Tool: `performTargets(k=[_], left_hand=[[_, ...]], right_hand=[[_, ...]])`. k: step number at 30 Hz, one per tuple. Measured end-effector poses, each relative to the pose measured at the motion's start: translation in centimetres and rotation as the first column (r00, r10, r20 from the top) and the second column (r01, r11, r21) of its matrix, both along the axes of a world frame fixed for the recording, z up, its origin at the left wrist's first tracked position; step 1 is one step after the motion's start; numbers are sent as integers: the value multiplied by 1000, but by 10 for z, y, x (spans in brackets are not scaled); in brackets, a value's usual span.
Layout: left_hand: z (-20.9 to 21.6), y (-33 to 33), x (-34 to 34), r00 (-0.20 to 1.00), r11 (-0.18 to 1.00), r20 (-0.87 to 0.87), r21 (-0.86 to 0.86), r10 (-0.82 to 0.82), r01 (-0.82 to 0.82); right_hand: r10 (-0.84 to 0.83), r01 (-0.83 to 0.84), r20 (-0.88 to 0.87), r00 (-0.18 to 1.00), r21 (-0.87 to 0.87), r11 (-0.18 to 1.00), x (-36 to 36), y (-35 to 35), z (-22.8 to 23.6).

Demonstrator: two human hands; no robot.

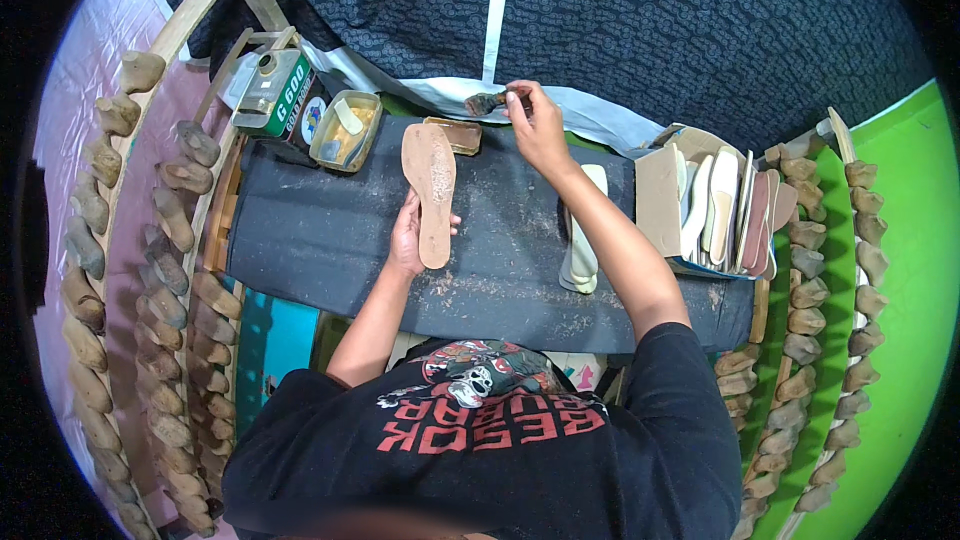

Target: Applying glue to shoe soles and insoles using a brush at a workbench in a shoe manufacturing facility.

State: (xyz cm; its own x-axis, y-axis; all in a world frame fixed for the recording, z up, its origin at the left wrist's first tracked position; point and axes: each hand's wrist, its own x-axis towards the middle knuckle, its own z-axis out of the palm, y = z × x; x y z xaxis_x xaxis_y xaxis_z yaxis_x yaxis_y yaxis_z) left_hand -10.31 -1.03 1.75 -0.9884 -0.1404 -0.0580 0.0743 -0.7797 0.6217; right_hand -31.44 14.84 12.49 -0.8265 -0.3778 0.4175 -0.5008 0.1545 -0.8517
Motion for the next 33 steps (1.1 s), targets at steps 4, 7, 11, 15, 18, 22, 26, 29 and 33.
performTargets(k=[4,7,11,15,18,22,26,29,33], left_hand=[[10,10,-8,997,996,-6,-42,-74,73],[16,20,-15,990,987,2,-73,-142,142],[26,30,-20,964,950,19,-169,-264,264],[36,42,-20,961,941,48,-192,-274,278],[38,44,-16,962,954,39,-126,-270,272],[40,45,-11,961,951,54,-141,-271,276],[40,52,-7,949,941,38,-127,-313,315],[38,58,-10,944,937,7,-120,-330,329],[34,57,-10,947,937,23,-137,-321,321]], right_hand=[[120,-123,-72,990,-37,992,21,16,46],[155,-146,-213,965,57,988,31,27,64],[236,-113,-477,847,272,956,49,36,87],[374,-182,-542,752,375,909,67,44,89],[448,-241,-541,712,411,879,88,53,88],[516,-330,-461,722,425,843,109,66,84],[444,-271,-453,773,398,877,97,74,87],[304,-135,-548,779,327,935,73,72,87],[338,-132,-542,769,384,914,77,71,85]])
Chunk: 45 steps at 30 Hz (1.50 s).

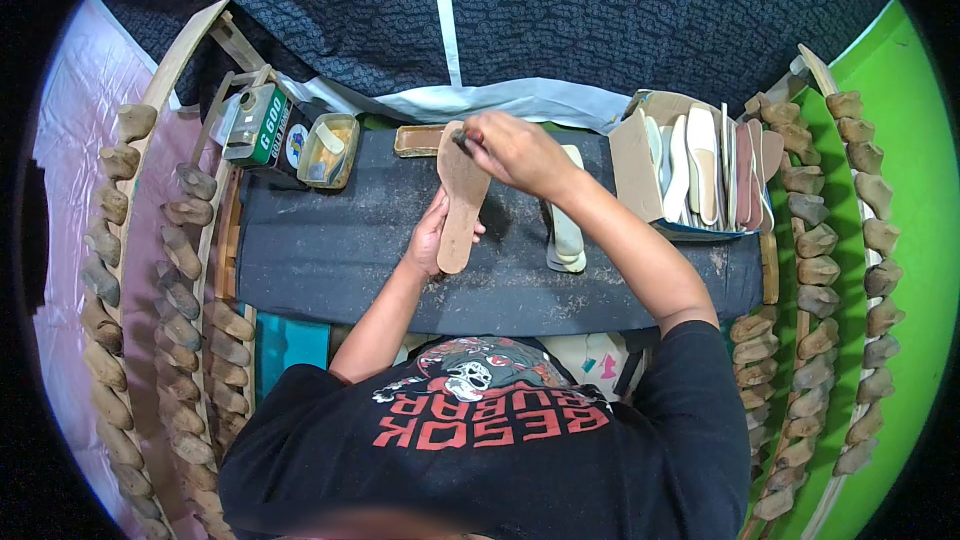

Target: Applying glue to shoe soles and insoles using a brush at a workbench in a shoe manufacturing facility.

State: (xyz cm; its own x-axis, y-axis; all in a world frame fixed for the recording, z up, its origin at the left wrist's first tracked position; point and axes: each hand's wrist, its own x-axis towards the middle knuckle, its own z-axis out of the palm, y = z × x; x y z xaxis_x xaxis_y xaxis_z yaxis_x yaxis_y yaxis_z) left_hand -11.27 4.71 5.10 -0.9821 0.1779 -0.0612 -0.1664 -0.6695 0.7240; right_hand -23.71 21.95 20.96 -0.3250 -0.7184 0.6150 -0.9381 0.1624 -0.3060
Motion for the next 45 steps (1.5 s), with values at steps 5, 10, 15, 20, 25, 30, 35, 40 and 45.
performTargets(k=[5,10,15,20,25,30,35,40,45], left_hand=[[-5,-1,3,997,999,64,-13,49,-48],[-5,8,9,1000,1000,-3,-13,-26,26],[-6,21,8,999,999,4,-7,-53,53],[-14,19,11,1000,996,3,90,-11,10],[-13,11,9,1000,996,21,92,-5,3],[-14,12,11,1000,995,-7,99,26,-26],[-24,7,24,998,994,-3,85,70,-70],[-36,-17,42,979,978,102,97,174,-184],[-32,-36,55,971,963,79,130,227,-236]], right_hand=[[195,-195,71,978,0,981,26,6,-25],[38,-48,182,983,48,998,3,17,-20],[-78,86,185,980,-35,996,-29,16,-22],[56,-56,81,995,-6,998,4,11,-16],[229,-235,123,966,37,971,17,9,-24],[97,-98,82,992,10,995,-24,-7,-18],[151,-159,111,982,64,985,-24,-23,-26],[377,-389,127,918,84,918,10,-37,-37],[198,-188,301,933,-61,980,-19,-64,-47]])
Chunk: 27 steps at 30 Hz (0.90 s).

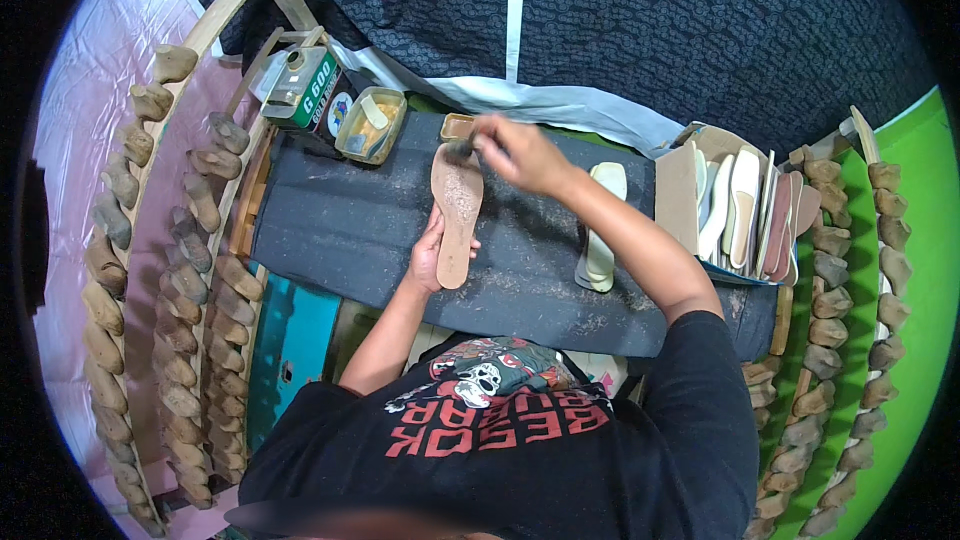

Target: Applying glue to shoe soles and insoles using a brush at a workbench in a shoe manufacturing facility.

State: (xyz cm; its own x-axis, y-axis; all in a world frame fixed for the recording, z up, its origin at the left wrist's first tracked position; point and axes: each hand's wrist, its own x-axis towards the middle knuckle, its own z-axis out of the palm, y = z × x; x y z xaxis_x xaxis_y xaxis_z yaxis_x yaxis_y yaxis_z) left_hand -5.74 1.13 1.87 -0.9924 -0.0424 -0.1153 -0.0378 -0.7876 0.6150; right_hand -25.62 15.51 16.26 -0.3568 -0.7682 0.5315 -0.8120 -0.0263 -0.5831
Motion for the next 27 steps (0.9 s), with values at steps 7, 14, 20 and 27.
performTargets(k=[7,14,20,27], left_hand=[[-12,-9,15,996,996,4,24,84,-84],[-7,-16,19,994,988,-11,109,108,-106],[0,-21,6,990,987,-81,117,117,-107],[15,-13,-31,993,993,-68,70,95,-90]], right_hand=[[-189,193,-42,981,137,972,-64,-54,-52],[-278,293,-93,956,317,902,-74,-72,-92],[-353,329,43,935,274,904,-81,-65,-77],[-196,331,583,789,-134,934,-74,-25,-22]])
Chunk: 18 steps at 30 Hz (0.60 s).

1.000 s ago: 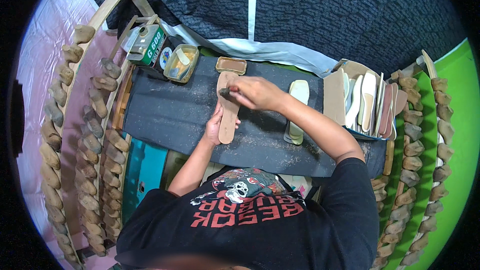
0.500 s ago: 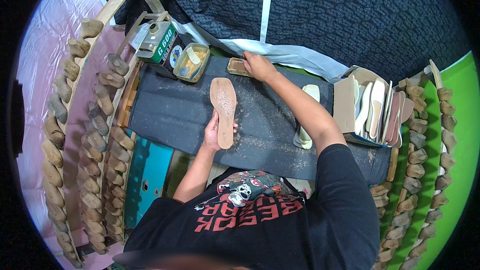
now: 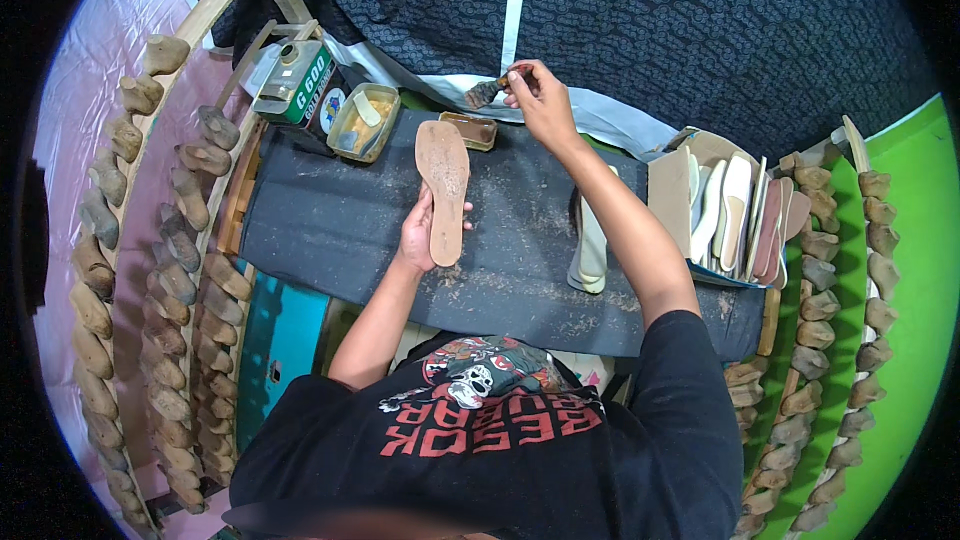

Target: Applying glue to shoe soles and insoles using a brush at a workbench in a shoe manufacturing facility.

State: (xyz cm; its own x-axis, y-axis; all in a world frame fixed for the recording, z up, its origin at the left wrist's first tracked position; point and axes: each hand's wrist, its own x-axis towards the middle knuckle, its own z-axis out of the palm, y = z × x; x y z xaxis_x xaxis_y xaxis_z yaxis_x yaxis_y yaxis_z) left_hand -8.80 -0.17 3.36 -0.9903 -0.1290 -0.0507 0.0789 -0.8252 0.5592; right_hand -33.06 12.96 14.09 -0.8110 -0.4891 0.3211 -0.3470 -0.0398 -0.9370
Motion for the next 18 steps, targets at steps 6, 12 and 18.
performTargets(k=[6,12,18], left_hand=[[12,15,-40,988,992,-92,-32,-122,119],[27,42,-52,975,978,-95,-87,-200,192],[24,40,-53,969,972,-90,-69,-230,225]], right_hand=[[131,-122,-166,977,62,991,52,30,67],[94,50,-552,829,240,969,59,40,89],[295,20,-627,721,445,896,99,60,85]])
